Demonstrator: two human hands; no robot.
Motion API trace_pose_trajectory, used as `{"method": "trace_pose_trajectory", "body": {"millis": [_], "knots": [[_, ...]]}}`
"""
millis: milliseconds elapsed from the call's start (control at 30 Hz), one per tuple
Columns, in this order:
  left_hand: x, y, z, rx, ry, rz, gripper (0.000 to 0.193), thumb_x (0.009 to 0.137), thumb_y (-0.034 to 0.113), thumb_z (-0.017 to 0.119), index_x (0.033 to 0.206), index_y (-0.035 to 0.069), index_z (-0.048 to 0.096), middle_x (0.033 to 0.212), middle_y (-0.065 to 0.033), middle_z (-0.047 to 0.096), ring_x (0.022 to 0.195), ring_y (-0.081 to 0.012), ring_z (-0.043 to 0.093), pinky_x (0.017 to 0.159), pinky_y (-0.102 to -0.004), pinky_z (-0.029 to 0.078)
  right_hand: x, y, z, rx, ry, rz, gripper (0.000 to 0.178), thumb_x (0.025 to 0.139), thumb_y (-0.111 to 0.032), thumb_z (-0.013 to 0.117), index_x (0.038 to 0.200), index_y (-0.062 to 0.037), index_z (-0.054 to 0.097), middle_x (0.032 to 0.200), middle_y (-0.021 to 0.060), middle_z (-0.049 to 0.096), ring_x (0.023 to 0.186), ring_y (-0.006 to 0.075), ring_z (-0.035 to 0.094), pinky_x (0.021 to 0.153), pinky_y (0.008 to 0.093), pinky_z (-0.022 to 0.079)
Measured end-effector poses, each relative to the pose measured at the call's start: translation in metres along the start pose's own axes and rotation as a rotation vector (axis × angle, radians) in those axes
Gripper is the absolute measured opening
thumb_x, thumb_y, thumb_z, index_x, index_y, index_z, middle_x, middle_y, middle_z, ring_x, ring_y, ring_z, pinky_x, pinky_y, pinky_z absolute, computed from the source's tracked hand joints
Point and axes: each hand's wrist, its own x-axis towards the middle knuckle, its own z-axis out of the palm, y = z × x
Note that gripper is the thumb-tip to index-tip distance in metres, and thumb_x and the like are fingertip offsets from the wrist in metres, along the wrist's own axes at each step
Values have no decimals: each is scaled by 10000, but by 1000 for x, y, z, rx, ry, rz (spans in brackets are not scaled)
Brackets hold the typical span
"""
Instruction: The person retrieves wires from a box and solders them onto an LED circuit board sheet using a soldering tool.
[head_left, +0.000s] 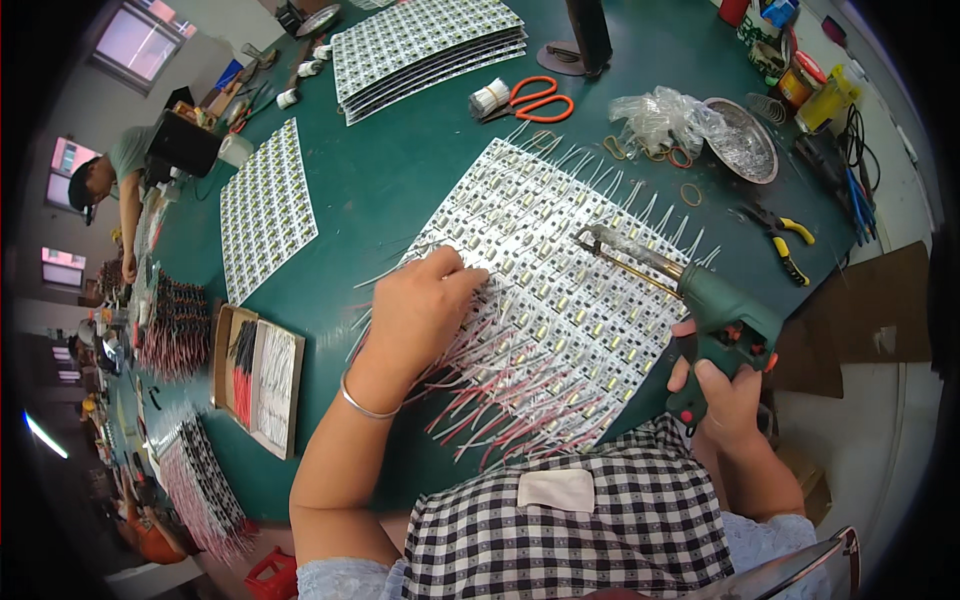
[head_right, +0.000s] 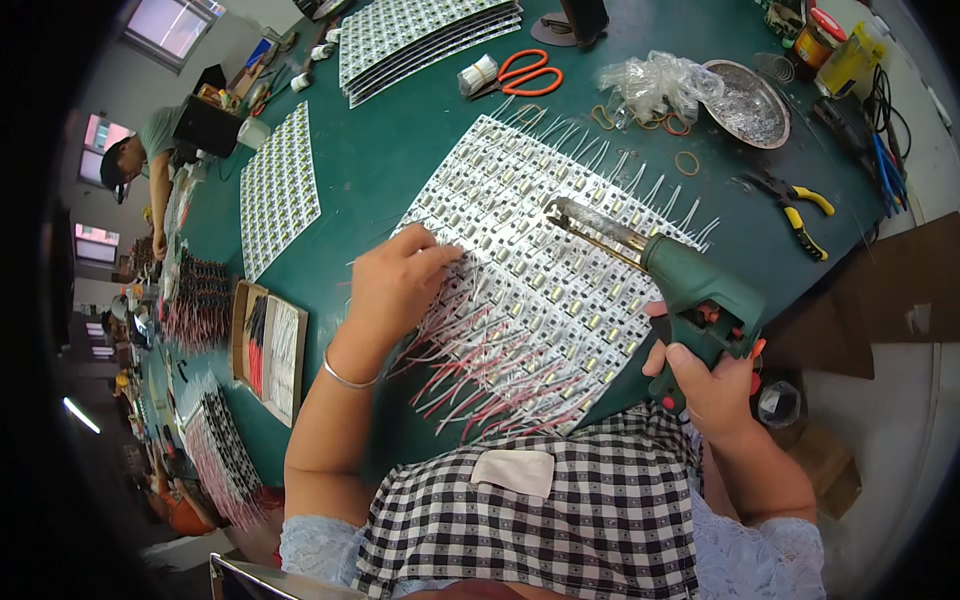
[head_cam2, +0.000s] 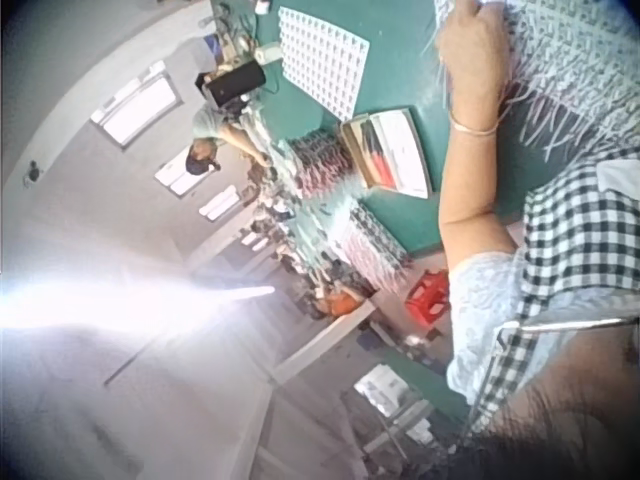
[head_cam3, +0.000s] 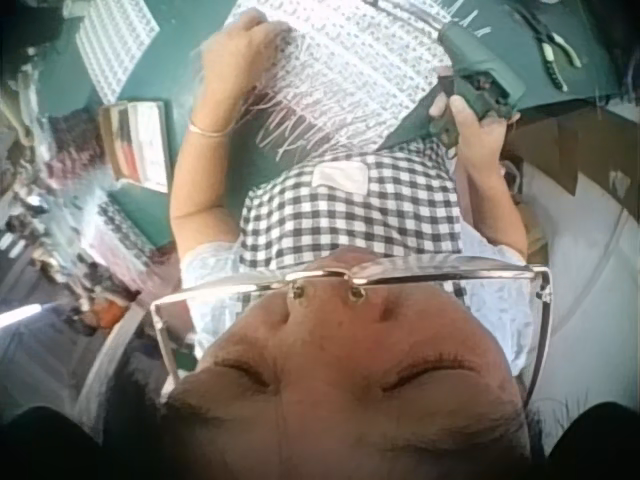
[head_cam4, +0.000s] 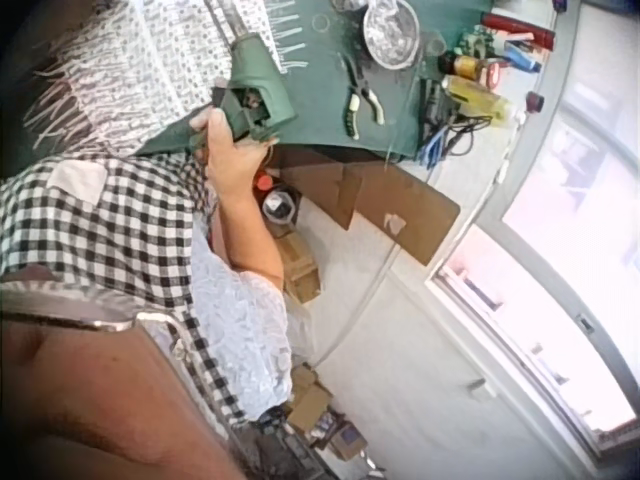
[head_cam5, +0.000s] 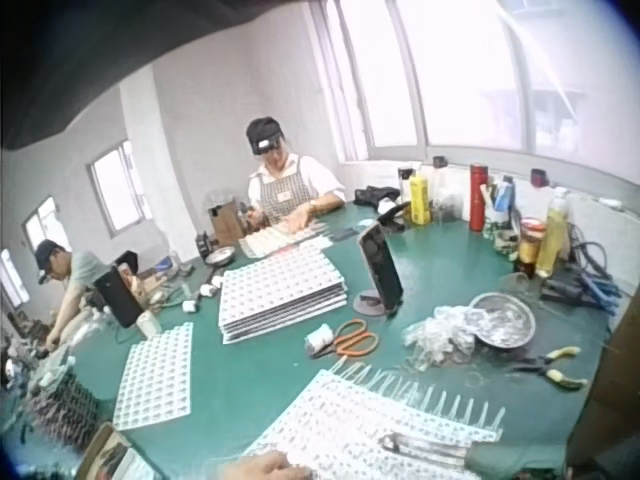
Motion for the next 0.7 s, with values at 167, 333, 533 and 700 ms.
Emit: {"method": "trace_pose_trajectory", "body": {"millis": [167,333,533,700], "knots": [[5,31,-5,-8,134,-59,204,651,26,644,823,133,671,720,-18,568,606,-187,581,508,-293,461,-21,-2,-10,55,48,-25,437,812,-112,523,1193,52,386,1092,176,547,668,165,584,599,280,480],[-6,45,7,-17,-25,-38,180,697,75,618,854,146,669,714,-13,552,596,-198,577,497,-315,456,-27,-7,-23,-58,-94,-11,410,845,-151,493,1200,44,424,1090,150,558,776,184,593,726,313,484],[-24,36,-2,-101,-73,-138,125,693,98,637,806,145,664,681,-37,535,597,-217,566,505,-319,447,-7,-3,-45,-254,-180,-148,521,857,-228,521,1269,40,347,1143,170,528,695,203,605,647,305,486],[-27,40,-19,-301,90,-284,174,724,40,611,874,109,666,666,-60,535,567,-223,542,503,-320,428,15,-61,-74,-507,-36,-302,445,858,-221,522,1217,26,431,1098,142,554,625,140,573,532,222,452]]}}
